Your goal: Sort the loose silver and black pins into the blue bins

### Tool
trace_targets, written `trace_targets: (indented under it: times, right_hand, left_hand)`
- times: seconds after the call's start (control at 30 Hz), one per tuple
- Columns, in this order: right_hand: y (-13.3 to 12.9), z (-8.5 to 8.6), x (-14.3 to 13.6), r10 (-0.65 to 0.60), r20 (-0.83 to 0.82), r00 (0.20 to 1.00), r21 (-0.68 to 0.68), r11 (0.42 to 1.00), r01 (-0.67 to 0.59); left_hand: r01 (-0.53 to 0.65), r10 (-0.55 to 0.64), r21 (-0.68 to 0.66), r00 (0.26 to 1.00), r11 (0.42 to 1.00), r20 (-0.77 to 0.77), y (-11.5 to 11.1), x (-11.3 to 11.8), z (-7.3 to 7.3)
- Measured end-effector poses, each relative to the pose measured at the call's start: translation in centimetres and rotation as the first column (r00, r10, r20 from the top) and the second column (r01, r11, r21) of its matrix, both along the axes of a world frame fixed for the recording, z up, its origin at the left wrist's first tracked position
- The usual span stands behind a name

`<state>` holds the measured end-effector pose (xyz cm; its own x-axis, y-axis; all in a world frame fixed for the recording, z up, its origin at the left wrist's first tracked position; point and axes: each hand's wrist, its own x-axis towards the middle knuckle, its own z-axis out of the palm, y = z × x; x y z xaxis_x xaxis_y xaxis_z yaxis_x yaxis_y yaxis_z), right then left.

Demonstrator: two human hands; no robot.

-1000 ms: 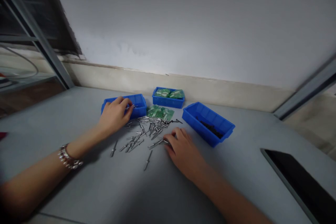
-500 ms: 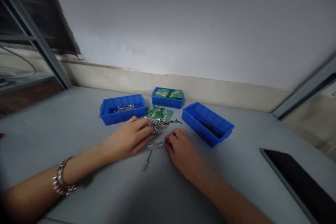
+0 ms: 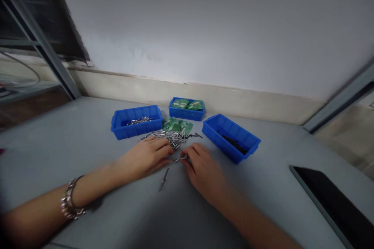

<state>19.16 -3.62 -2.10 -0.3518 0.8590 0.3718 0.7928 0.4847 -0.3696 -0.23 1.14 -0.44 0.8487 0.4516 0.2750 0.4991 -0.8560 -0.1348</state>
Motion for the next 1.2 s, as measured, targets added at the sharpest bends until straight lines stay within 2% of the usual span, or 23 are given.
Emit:
trace_targets:
  times: [0.27,0.53,0.8,1.1,1.2]
  right_hand:
    - [-0.34,0.23,-0.24,0.003,-0.006,1.000,-0.029,1.000,-0.003]
    - [-0.27,0.30,0.09,-0.011,-0.005,1.000,0.034,0.999,0.011]
    - [-0.10,0.63,0.37,-0.027,0.070,0.997,0.117,0.993,0.019]
    - [-0.08,0.35,0.30,0.001,0.109,0.994,0.037,0.999,-0.005]
    - [-0.23,0.60,0.24,-0.001,0.091,0.996,0.070,0.998,-0.005]
  left_hand:
    - [0.040,-0.041,-0.063,0.999,0.997,-0.010,0.05,-0.05,-0.17]
    - [-0.012,0.012,-0.019,1.000,1.000,0.024,0.15,-0.16,0.19]
    - [-0.033,0.030,0.030,0.997,0.999,0.076,0.23,-0.10,0.02]
    - [-0.027,0.023,0.034,0.993,0.999,0.117,0.18,-0.14,0.11]
    - [-0.027,0.022,0.048,0.996,0.998,0.089,0.32,-0.25,-0.11]
